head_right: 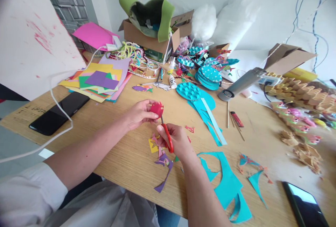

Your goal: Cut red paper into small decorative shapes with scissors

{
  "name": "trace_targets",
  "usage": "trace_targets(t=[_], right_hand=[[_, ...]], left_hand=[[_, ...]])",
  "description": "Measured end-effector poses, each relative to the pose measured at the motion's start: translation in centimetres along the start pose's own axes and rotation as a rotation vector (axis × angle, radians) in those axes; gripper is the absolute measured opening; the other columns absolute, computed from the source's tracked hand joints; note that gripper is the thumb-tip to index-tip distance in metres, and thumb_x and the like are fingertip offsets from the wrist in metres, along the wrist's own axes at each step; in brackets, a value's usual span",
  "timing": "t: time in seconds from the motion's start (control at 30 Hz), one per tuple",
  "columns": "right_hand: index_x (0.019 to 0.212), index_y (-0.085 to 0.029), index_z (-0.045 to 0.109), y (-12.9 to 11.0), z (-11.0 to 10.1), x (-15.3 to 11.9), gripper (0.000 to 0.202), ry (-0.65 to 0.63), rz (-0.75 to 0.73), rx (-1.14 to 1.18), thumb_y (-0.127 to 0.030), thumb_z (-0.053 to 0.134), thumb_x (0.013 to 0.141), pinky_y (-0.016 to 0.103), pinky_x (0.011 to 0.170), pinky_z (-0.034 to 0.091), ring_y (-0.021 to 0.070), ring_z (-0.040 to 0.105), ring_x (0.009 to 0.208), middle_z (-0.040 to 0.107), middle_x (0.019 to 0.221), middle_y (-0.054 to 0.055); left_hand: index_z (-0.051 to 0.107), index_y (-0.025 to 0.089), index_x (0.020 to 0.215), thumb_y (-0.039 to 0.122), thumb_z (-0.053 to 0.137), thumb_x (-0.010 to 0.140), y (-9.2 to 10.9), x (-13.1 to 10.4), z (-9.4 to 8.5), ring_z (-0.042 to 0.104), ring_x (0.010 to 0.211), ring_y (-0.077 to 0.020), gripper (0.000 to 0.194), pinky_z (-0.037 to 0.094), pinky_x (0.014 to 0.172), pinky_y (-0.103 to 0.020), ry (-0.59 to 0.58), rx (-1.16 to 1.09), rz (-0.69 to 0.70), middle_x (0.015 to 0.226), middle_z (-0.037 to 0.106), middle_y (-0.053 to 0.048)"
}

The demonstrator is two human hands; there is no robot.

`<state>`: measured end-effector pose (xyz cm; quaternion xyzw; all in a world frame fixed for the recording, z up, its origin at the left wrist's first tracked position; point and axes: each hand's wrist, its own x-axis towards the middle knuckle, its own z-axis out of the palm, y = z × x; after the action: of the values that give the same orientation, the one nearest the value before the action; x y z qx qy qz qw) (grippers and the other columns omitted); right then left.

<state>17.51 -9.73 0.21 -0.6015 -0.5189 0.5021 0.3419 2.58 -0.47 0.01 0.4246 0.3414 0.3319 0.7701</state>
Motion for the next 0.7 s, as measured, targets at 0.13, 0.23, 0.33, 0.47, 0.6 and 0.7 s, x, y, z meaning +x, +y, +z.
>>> trace_targets(t=[0.13,0.23,0.33,0.47,0.6,0.7], right_hand=[[0.06,-0.016,0.06,-0.41,0.09,-0.07,0.054,0.001,-0.012,0.006,-0.068,0.065,0.07,0.023,0.046,0.044,0.0116,0.054,0.043,0.065,0.052,0.005],[0.06,-0.015,0.06,-0.41,0.06,-0.1,0.054,0.0,-0.007,0.005,-0.068,0.065,0.07,0.023,0.045,0.043,0.0116,0.054,0.043,0.065,0.052,0.005],[0.059,-0.016,0.059,-0.24,-0.01,-0.12,0.053,-0.001,-0.002,-0.005,-0.066,0.064,0.073,0.022,0.043,0.041,0.0111,0.053,0.043,0.064,0.051,0.004],[0.06,-0.016,0.059,-0.13,-0.03,-0.11,0.051,-0.002,0.02,-0.009,-0.065,0.065,0.073,0.022,0.041,0.039,0.0109,0.052,0.041,0.064,0.051,0.004],[0.06,-0.016,0.059,-0.2,0.01,-0.12,0.052,0.006,0.02,-0.008,-0.067,0.064,0.072,0.022,0.042,0.04,0.0113,0.052,0.041,0.063,0.051,0.004],[0.06,-0.016,0.059,-0.17,-0.01,-0.13,0.052,0.004,0.013,-0.002,-0.066,0.064,0.072,0.022,0.042,0.04,0.0114,0.053,0.041,0.063,0.051,0.004]], left_hand=[[0.049,0.013,0.101,-0.003,0.064,0.064,-0.17,0.09,-0.08,0.061,0.051,-0.0104,0.044,0.046,0.053,-0.023,-0.023,0.0,0.006,0.072,0.066,-0.001],[0.049,0.013,0.101,-0.003,0.065,0.064,-0.2,0.07,-0.12,0.061,0.05,-0.0099,0.044,0.045,0.052,-0.022,-0.027,0.0,0.006,0.073,0.067,-0.001],[0.05,0.013,0.102,-0.002,0.067,0.063,-0.1,0.01,-0.15,0.061,0.05,-0.0097,0.044,0.044,0.052,-0.022,-0.025,-0.002,0.005,0.074,0.067,-0.002],[0.05,0.012,0.102,-0.001,0.067,0.064,0.08,0.02,-0.2,0.06,0.05,-0.0094,0.044,0.044,0.052,-0.022,-0.004,0.004,0.009,0.073,0.067,-0.002],[0.05,0.012,0.104,-0.001,0.066,0.065,0.06,0.16,-0.18,0.059,0.05,-0.009,0.044,0.042,0.052,-0.022,0.017,-0.001,0.008,0.071,0.067,-0.002],[0.05,0.012,0.104,0.0,0.067,0.065,-0.04,0.21,-0.11,0.059,0.051,-0.0084,0.044,0.041,0.052,-0.021,0.01,-0.009,-0.001,0.07,0.067,-0.001]])
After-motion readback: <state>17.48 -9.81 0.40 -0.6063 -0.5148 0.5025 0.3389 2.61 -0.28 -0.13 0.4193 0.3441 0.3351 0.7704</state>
